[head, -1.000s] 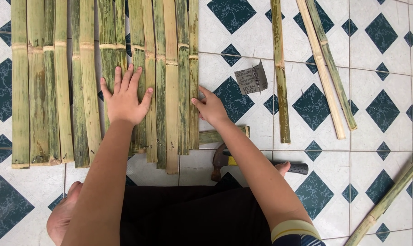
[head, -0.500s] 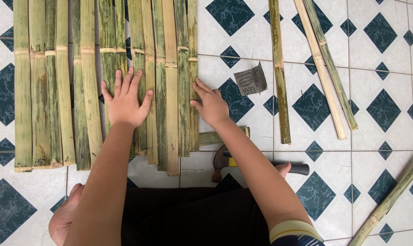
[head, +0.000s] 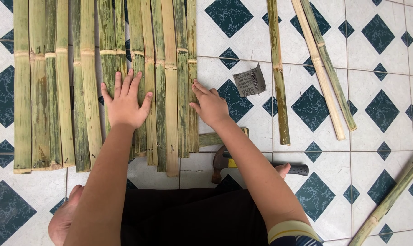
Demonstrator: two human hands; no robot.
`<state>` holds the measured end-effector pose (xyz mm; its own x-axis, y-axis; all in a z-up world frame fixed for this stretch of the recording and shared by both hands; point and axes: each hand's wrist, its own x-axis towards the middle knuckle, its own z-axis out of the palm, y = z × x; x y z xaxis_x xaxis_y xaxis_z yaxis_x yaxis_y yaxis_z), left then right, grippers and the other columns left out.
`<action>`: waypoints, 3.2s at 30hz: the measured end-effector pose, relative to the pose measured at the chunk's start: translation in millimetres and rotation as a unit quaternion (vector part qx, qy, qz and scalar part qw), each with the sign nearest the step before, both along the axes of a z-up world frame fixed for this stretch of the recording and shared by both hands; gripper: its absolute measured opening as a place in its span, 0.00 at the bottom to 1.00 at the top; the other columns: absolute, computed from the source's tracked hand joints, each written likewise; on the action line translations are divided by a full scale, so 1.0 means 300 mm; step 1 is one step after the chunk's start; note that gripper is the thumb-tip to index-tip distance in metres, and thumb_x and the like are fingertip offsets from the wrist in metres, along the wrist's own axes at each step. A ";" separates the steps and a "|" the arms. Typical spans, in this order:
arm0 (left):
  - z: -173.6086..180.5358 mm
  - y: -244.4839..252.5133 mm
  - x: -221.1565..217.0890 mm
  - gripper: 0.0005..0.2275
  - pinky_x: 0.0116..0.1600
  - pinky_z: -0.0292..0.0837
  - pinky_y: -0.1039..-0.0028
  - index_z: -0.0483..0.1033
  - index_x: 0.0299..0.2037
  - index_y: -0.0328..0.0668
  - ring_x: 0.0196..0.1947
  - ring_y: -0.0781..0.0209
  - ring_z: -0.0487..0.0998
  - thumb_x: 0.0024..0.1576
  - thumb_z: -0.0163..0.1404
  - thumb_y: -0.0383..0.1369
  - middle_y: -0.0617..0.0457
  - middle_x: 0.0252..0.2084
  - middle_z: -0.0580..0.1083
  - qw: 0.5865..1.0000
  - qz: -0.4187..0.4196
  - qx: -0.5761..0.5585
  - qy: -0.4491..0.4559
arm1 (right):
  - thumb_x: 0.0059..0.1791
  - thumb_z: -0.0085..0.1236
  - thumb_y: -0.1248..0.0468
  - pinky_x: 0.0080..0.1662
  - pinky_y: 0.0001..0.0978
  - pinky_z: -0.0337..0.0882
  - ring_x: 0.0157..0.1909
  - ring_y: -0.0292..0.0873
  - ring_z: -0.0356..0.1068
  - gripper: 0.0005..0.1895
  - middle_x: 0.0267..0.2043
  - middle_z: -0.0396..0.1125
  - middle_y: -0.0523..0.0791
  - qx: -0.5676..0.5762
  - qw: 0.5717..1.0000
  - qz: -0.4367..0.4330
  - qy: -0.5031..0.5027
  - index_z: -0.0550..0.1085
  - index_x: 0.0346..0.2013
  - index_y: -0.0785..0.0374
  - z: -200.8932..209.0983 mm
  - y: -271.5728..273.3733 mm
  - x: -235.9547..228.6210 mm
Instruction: Arranging, aligning, and trimming bamboo strips to assemble a mat on the floor.
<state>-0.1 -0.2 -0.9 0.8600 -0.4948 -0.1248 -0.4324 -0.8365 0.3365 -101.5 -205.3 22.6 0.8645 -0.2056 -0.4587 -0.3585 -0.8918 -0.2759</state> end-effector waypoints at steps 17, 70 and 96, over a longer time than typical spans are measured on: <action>-0.013 0.000 0.004 0.26 0.63 0.21 0.48 0.43 0.63 0.63 0.67 0.58 0.36 0.54 0.25 0.54 0.61 0.66 0.44 1.000 -0.008 0.026 0.004 | 0.46 0.47 0.57 0.53 0.58 0.60 0.61 0.58 0.48 0.33 0.66 0.38 0.43 0.160 0.982 -0.073 -0.064 0.47 0.62 0.60 0.012 -0.015 -0.011; 0.012 -0.006 -0.003 0.26 0.63 0.20 0.48 0.44 0.63 0.60 0.67 0.56 0.36 0.54 0.26 0.53 0.58 0.66 0.44 1.000 -0.004 0.006 0.017 | 0.53 0.34 0.45 0.44 0.43 0.61 0.47 0.47 0.58 0.19 0.44 0.59 0.44 -0.316 0.856 -0.410 -0.017 0.59 0.49 0.52 -0.226 -0.754 -0.664; -0.018 0.003 0.008 0.26 0.63 0.20 0.47 0.43 0.63 0.62 0.67 0.58 0.35 0.54 0.26 0.53 0.61 0.66 0.43 1.000 -0.007 0.010 0.013 | 0.52 0.28 0.53 0.21 0.22 0.63 0.16 0.34 0.56 0.21 0.16 0.55 0.39 0.375 0.830 -0.403 -0.094 0.63 0.39 0.69 0.100 0.008 -0.173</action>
